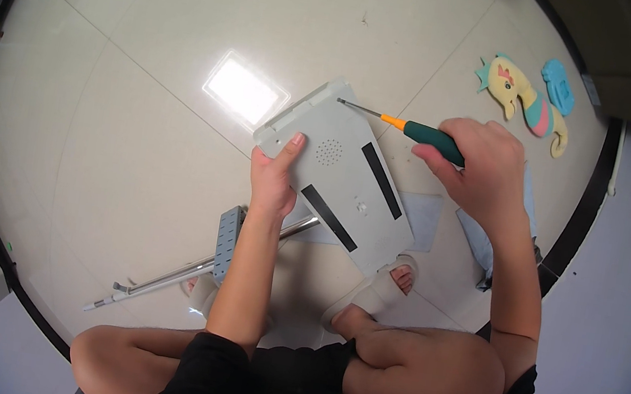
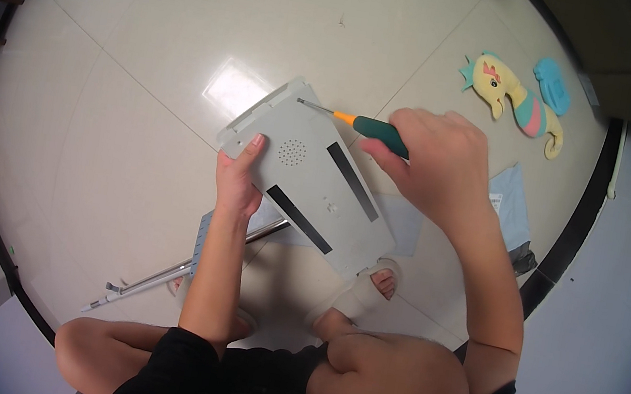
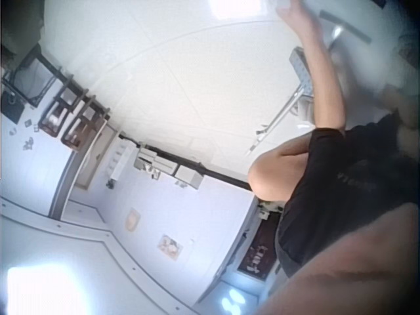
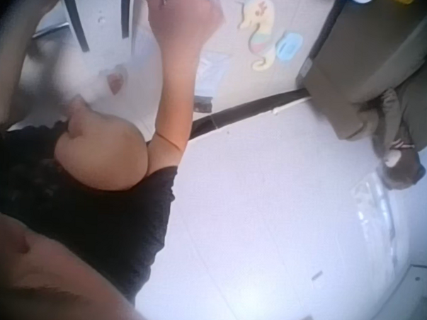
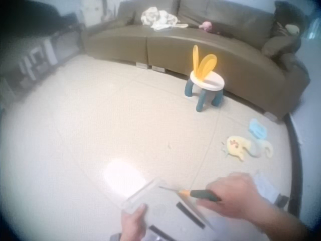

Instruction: The person unscrews a mop head using a screwdriver, fits a cleaning pad onto the mop base, and tightens screws back into the head with the screwdriver.

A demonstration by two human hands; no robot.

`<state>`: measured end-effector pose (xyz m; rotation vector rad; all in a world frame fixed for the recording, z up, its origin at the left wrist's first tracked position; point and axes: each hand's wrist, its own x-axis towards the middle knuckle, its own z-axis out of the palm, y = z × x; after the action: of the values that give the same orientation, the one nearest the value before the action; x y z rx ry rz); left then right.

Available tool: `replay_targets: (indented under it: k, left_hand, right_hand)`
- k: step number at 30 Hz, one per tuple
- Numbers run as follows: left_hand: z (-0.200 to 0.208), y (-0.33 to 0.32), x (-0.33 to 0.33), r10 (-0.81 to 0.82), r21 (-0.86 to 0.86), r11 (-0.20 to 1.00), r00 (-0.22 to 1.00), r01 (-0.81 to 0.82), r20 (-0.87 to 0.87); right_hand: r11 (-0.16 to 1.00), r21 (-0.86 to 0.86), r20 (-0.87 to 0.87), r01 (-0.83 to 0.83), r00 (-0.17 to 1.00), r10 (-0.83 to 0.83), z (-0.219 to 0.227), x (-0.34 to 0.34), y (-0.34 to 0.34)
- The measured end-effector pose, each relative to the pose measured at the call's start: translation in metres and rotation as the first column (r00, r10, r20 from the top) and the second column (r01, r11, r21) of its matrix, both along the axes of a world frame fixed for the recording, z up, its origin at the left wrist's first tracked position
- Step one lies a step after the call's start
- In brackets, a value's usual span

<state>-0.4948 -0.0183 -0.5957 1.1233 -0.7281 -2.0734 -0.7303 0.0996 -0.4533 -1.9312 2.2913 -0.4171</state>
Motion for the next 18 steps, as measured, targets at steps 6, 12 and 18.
replay_targets:
  k: [6,12,18]
  left_hand:
    - [0.002,0.0,-0.002,0.014,0.02,1.0,0.999,-0.013,-0.032]
    - [-0.001,-0.001,-0.001,0.018,0.014,1.0,1.0,-0.018,-0.016]
    - [0.001,-0.001,-0.003,0.024,0.027,0.999,1.0,-0.023,-0.013]
  right_hand:
    - [0.978,-0.209,0.343,0.029,0.938,0.045,-0.003,0.009,-0.009]
    - [0.986,0.12,0.013,0.116,0.993,-0.119,-0.001,0.007,-0.001]
    - [0.988,-0.145,0.255,-0.05,0.963,0.086,-0.003,0.003,-0.005]
